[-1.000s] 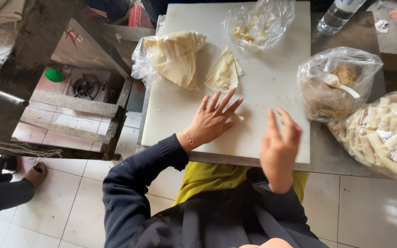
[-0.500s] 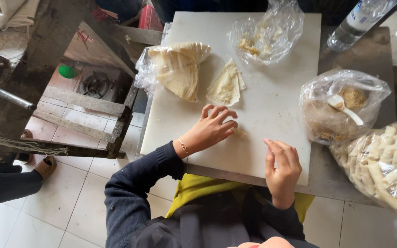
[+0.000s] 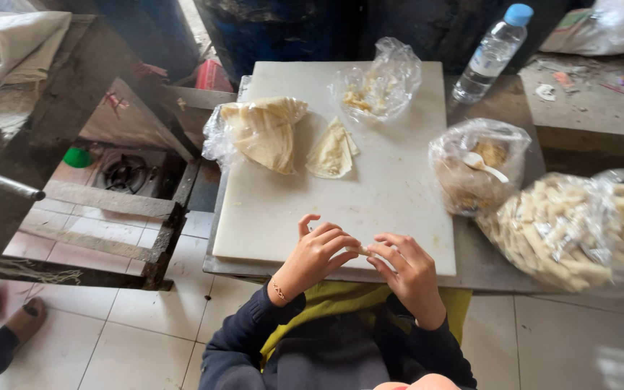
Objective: The person wraps several small pastry rolls by placing filling on thin triangular sheets using a spoon and rolling them tightly by hand on a white board.
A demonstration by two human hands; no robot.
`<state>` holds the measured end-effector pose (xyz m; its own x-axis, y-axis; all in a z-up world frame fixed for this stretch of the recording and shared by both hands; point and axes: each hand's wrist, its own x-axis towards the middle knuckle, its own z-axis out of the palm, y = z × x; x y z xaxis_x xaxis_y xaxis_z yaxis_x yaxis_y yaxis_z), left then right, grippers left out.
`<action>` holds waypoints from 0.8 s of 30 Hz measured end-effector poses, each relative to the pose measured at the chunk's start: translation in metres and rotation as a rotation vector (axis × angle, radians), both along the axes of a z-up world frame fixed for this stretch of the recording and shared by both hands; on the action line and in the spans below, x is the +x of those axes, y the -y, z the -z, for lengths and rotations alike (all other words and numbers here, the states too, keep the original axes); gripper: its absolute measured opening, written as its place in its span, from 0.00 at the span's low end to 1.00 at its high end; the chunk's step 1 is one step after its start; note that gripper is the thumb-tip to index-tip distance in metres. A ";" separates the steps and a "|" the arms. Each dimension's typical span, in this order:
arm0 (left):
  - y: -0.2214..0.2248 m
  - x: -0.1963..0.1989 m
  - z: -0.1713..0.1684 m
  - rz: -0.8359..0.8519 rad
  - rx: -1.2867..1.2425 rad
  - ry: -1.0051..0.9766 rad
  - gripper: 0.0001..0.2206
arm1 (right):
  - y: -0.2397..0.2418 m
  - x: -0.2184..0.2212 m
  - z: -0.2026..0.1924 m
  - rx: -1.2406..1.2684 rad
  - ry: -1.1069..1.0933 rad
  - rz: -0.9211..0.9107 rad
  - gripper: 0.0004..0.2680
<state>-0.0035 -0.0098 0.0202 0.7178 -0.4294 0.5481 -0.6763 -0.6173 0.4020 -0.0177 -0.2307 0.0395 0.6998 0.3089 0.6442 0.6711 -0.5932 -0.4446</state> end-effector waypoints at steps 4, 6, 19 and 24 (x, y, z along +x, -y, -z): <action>0.017 -0.016 0.003 0.050 -0.073 -0.044 0.10 | 0.012 -0.024 0.003 0.000 0.033 -0.022 0.08; 0.024 -0.026 0.004 0.043 -0.095 -0.072 0.16 | 0.022 -0.034 0.007 -0.072 0.131 0.099 0.07; -0.049 -0.108 0.012 -0.076 -0.216 -0.071 0.11 | 0.222 -0.023 -0.095 -0.475 0.340 0.946 0.09; -0.058 -0.105 -0.013 -0.151 -0.212 -0.067 0.11 | 0.188 -0.034 -0.100 -0.392 0.390 0.921 0.13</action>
